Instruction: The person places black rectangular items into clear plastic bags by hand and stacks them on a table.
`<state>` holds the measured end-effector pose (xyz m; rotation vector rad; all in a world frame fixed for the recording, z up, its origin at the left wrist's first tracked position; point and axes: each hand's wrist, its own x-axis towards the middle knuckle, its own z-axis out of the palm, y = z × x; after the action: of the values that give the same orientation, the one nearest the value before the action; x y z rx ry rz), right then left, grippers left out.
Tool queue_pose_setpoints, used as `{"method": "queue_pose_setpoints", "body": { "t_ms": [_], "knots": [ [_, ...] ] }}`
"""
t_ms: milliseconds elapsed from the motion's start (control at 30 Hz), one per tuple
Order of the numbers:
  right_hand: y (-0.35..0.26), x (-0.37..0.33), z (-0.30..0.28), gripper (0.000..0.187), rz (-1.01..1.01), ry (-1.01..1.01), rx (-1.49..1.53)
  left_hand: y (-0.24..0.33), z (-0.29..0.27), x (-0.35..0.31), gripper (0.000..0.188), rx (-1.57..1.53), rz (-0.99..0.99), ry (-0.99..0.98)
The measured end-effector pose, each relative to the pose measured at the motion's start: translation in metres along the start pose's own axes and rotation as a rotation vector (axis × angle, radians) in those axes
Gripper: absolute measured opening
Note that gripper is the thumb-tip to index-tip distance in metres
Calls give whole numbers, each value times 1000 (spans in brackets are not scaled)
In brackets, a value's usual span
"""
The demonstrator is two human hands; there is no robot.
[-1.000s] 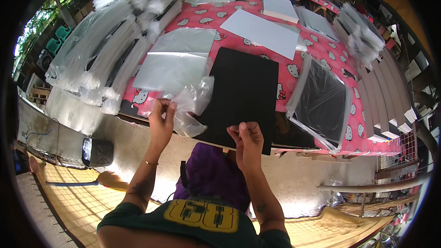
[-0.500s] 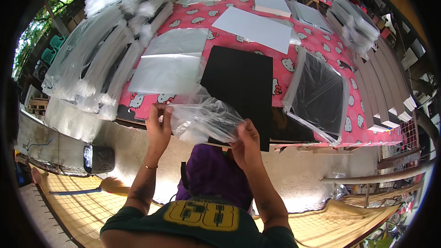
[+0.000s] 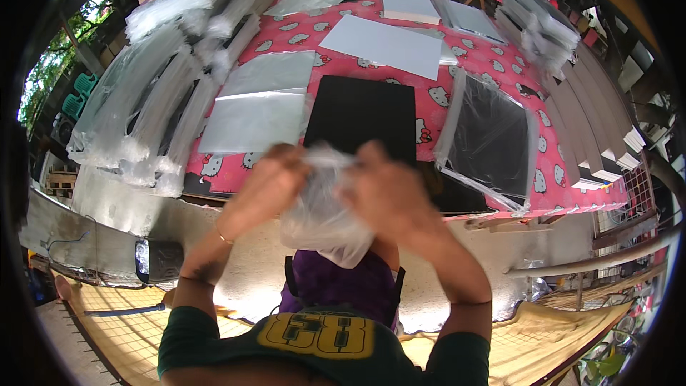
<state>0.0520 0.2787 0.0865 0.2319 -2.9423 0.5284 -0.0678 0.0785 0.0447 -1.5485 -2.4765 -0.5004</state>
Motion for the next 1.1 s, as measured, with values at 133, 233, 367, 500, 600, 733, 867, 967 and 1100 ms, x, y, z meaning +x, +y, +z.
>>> {"method": "queue_pose_setpoints", "body": {
  "t_ms": [133, 233, 367, 500, 600, 733, 867, 967, 1100],
  "knots": [
    [81, -24, -33, 49, 376, -90, -299, -23, -35, -11, 37, 332, -34, 305],
    [93, -47, -29, 42, 135, -121, 93, -28, -52, -10, 44, -656, 26, 206],
    [106, -60, 12, 40, 27, 338, 1812, 10, -45, -26, 18, -1227, -67, -154],
    [122, -73, 37, 39, -69, -191, 1426, -3, -14, -17, 31, -1013, 180, -152],
    [114, -62, 35, 38, -162, -647, 955, 15, -23, -16, 42, -1630, -359, 333],
    [82, -62, 18, 36, 225, 388, 1991, -21, 21, -44, 35, -1305, -325, -387],
    [143, -104, 88, 42, 165, -308, 1519, -14, 15, -52, 16, -1916, -188, 211],
    [146, -125, 106, 43, 130, -185, 1666, -33, 35, -76, 13, -1920, -350, -106],
    [133, -137, 74, 44, 131, -193, 2057, -28, 30, -92, 15, -1525, -225, -600]
  ]
}}
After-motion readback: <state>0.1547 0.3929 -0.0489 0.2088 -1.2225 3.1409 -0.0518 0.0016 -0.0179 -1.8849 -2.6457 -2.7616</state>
